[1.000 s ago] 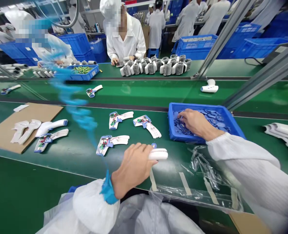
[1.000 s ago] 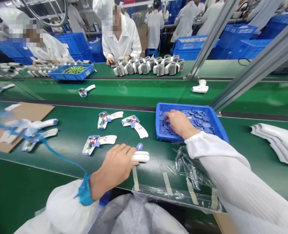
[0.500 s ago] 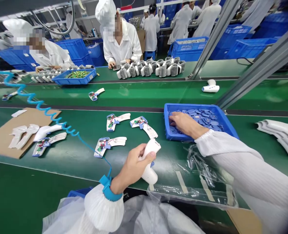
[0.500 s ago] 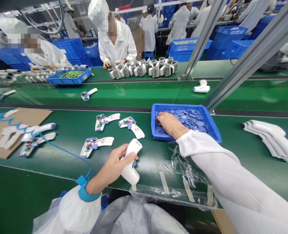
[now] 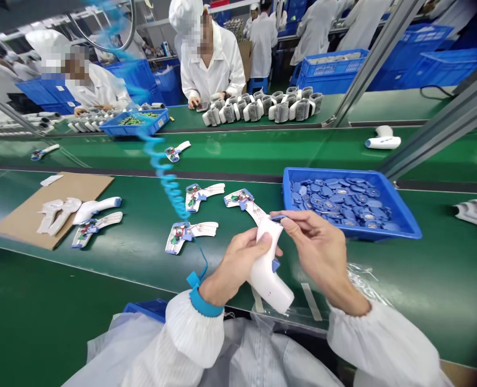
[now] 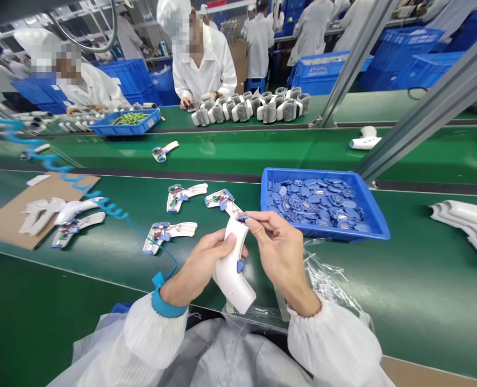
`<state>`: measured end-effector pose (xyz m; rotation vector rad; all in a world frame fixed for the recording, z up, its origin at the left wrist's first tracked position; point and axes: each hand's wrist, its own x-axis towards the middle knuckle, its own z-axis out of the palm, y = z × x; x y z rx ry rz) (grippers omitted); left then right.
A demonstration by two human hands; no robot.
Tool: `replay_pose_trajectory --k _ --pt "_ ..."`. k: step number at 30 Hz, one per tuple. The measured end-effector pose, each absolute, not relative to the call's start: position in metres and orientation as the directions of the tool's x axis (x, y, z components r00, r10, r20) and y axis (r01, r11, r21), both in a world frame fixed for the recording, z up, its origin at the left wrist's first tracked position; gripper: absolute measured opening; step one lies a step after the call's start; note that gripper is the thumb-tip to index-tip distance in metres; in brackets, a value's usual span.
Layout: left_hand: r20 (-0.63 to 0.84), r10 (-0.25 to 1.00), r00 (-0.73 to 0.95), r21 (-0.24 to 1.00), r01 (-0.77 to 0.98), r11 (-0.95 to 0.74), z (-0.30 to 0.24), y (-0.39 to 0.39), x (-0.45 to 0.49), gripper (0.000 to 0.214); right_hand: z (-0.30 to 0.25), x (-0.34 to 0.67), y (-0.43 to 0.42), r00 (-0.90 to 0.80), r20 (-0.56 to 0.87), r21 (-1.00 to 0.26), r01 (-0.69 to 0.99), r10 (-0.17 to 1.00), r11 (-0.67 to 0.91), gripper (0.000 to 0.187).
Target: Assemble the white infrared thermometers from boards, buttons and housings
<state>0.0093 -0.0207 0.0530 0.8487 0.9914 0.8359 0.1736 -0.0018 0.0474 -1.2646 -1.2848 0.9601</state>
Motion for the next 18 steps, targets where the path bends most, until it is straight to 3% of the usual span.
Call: replay_pose_trajectory --k 4,8,13,18 --pt "-0.318 0.891 0.324 0.916 -0.137 0.377 0.048 -0.022 0.0 0.055 0.036 0.178 -0.015 0.003 0.184 -0.947 0.27 0.983 0.176 0.024" --pt "-0.173 0.942 0.287 0.983 0.106 0.149 0.048 -0.025 -0.011 0.046 0.047 0.188 -0.02 -0.083 0.192 -0.873 0.441 0.978 0.209 0.026" --pt "-0.029 0.956 0.292 0.923 0.374 -0.086 0.061 -0.028 -0.015 0.039 0.05 0.188 -0.021 -0.236 0.474 -0.66 0.542 0.848 0.52 0.035" --pt "-0.002 0.945 0.327 0.902 0.408 -0.14 0.069 -0.029 -0.013 0.043 0.048 0.185 -0.024 -0.239 0.57 -0.584 0.555 0.786 0.593 0.051"
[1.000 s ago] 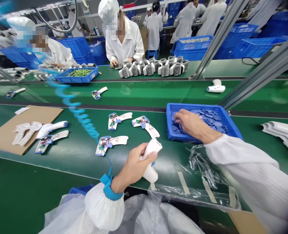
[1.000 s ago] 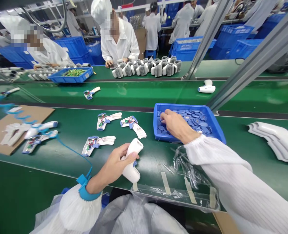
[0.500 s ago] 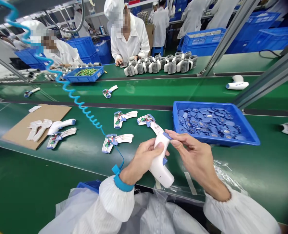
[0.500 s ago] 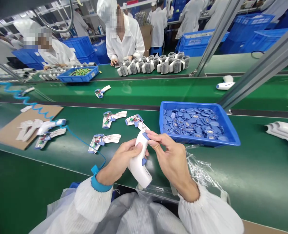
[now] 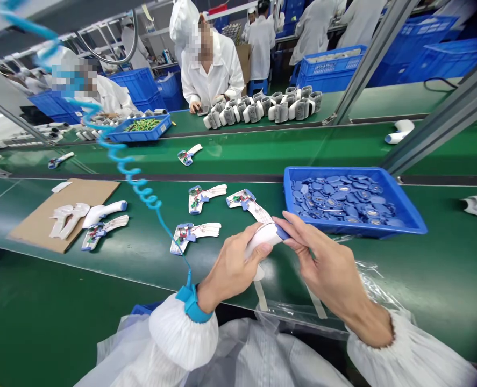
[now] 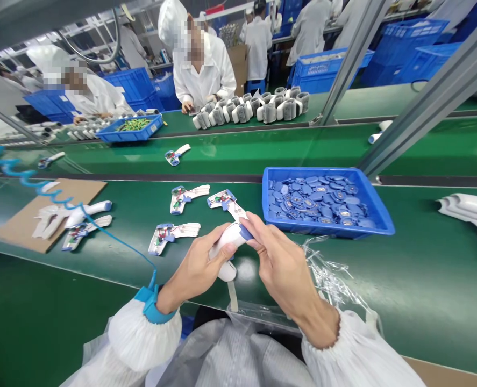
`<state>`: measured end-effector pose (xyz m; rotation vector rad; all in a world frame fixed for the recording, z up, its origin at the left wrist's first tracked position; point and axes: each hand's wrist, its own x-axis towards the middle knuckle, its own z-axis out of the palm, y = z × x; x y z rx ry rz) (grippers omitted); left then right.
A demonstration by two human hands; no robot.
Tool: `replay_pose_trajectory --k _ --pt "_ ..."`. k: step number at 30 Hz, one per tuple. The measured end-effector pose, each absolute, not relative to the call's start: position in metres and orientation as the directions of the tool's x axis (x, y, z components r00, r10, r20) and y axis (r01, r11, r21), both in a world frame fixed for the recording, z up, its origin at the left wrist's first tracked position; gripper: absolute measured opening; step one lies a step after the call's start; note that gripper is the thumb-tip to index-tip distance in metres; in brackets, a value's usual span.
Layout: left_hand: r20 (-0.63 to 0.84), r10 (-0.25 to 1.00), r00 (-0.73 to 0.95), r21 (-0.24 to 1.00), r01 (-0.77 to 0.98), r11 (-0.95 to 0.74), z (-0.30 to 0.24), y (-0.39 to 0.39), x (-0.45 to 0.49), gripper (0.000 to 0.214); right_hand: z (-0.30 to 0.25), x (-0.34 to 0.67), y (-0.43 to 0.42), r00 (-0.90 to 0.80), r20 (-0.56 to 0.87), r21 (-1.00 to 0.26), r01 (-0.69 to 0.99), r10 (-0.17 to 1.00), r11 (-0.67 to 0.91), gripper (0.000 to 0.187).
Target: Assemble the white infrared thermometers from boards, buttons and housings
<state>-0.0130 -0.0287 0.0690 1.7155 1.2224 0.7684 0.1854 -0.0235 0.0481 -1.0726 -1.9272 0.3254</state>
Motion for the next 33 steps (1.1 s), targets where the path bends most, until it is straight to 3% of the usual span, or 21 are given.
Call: replay_pose_trajectory --k 4,7,11,14,16,18,20,23,24,26,28,30,31,33 --pt "0.053 0.942 0.33 0.858 0.467 -0.212 0.061 -0.027 -0.009 0.037 0.051 0.182 -0.022 -0.273 0.505 -0.606 0.563 0.819 0.562 0.041" --pt "0.166 0.941 0.294 0.714 0.623 -0.32 0.051 -0.025 -0.005 0.026 0.046 0.176 -0.023 -0.241 0.435 -0.636 0.6 0.868 0.485 0.029" --pt "0.234 0.914 0.33 0.539 0.738 -0.405 0.043 -0.03 -0.004 0.019 0.032 0.176 -0.033 -0.085 0.353 -0.718 0.614 0.932 0.328 0.027" --pt "0.283 0.944 0.168 0.637 0.703 -0.315 0.035 -0.039 -0.004 0.017 0.028 0.183 -0.047 -0.106 0.195 -0.798 0.56 0.975 0.221 0.025" --pt "0.312 0.948 -0.062 0.691 0.7 -0.182 0.025 -0.041 -0.002 0.031 0.028 0.182 -0.056 -0.21 0.086 -0.833 0.52 0.974 0.186 0.026" --pt "0.34 0.923 -0.182 0.676 0.73 -0.105 0.015 -0.036 0.001 0.047 0.027 0.173 -0.065 -0.298 0.052 -0.826 0.524 0.953 0.209 0.027" --pt "0.346 0.925 -0.158 0.639 0.761 -0.109 0.011 -0.028 0.001 0.052 0.025 0.16 -0.074 -0.27 0.126 -0.778 0.57 0.955 0.264 0.029" --pt "0.197 0.979 -0.04 0.67 0.735 -0.105 0.018 -0.025 -0.008 0.055 0.023 0.148 -0.082 -0.147 0.188 -0.786 0.57 0.971 0.238 0.033" --pt "0.145 0.989 -0.001 0.7 0.707 -0.102 0.022 -0.029 -0.013 0.052 0.023 0.148 -0.082 -0.112 0.125 -0.829 0.533 0.986 0.166 0.035" --pt "0.125 0.99 0.063 0.77 0.623 -0.136 0.028 -0.044 -0.022 0.039 0.026 0.151 -0.08 -0.067 -0.157 -0.912 0.394 0.985 -0.118 0.044" --pt "0.222 0.975 0.0 0.826 0.531 -0.188 0.026 -0.059 -0.028 0.035 0.03 0.154 -0.076 -0.125 -0.5 -0.856 0.226 0.857 -0.466 0.055" --pt "0.264 0.942 -0.207 0.863 0.488 -0.134 0.017 -0.067 -0.027 0.044 0.033 0.152 -0.073 -0.264 -0.669 -0.741 0.179 0.694 -0.647 0.059" --pt "0.245 0.921 -0.303 0.877 0.475 -0.076 0.011 -0.066 -0.026 0.05 0.032 0.149 -0.074 -0.308 -0.66 -0.75 0.22 0.685 -0.623 0.056" --pt "0.18 0.899 -0.4 0.881 0.472 0.033 -0.001 -0.056 -0.022 0.056 0.026 0.14 -0.077 -0.349 -0.481 -0.858 0.377 0.804 -0.35 0.045"
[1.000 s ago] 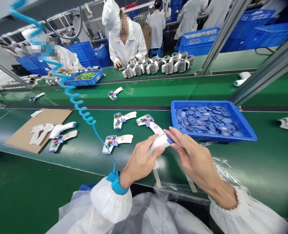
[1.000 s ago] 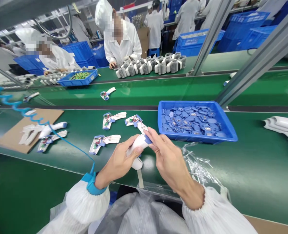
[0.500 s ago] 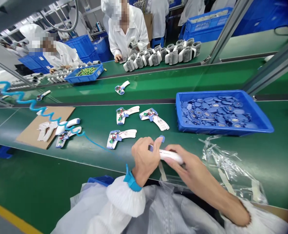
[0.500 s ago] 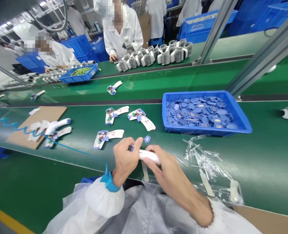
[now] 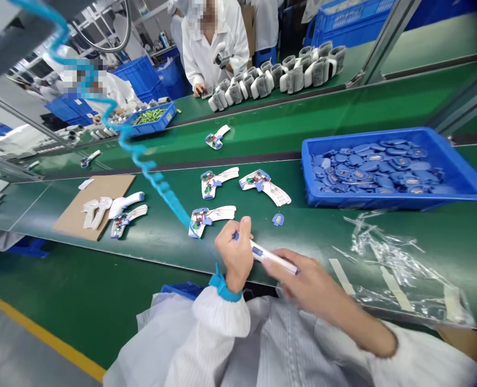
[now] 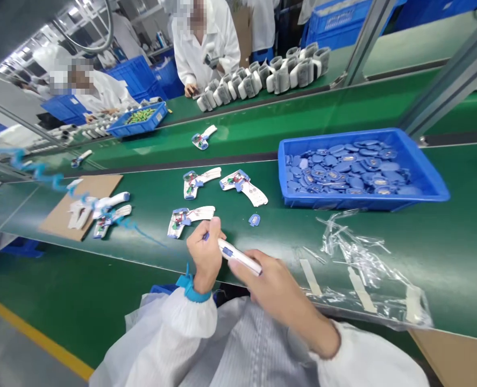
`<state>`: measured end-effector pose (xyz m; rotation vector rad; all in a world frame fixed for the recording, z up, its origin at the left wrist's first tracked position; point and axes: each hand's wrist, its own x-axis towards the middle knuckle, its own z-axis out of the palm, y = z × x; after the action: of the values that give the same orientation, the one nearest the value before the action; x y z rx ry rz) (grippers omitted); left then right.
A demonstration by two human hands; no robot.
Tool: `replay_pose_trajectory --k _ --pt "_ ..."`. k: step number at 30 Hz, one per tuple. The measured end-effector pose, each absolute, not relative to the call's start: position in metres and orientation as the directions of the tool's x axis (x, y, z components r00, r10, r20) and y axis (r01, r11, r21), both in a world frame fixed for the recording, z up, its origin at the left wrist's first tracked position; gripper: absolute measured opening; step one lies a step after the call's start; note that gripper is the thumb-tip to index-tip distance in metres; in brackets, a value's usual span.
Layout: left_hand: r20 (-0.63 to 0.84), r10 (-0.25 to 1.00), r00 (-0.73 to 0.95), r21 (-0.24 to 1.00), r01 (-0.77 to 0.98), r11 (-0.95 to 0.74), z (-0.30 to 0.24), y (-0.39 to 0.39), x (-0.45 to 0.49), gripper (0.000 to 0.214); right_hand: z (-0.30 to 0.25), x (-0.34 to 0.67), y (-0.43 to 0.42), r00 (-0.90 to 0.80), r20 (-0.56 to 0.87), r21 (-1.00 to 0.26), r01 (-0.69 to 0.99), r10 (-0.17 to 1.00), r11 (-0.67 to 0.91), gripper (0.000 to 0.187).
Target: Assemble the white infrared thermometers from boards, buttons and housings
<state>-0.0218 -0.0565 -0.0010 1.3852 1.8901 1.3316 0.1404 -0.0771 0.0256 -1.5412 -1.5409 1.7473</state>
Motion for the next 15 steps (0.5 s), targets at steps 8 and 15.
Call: replay_pose_trajectory --k 8,15 --pt "0.268 0.927 -0.262 0.733 0.68 -0.019 -0.006 -0.027 -0.024 0.052 -0.007 0.127 -0.078 -0.443 0.094 -0.617 0.677 0.892 0.401 0.039" --pt "0.072 0.964 -0.256 0.478 0.857 0.192 0.048 0.043 -0.103 0.052 0.027 0.181 -0.055 -0.073 0.319 -0.722 0.628 0.945 0.292 0.052"
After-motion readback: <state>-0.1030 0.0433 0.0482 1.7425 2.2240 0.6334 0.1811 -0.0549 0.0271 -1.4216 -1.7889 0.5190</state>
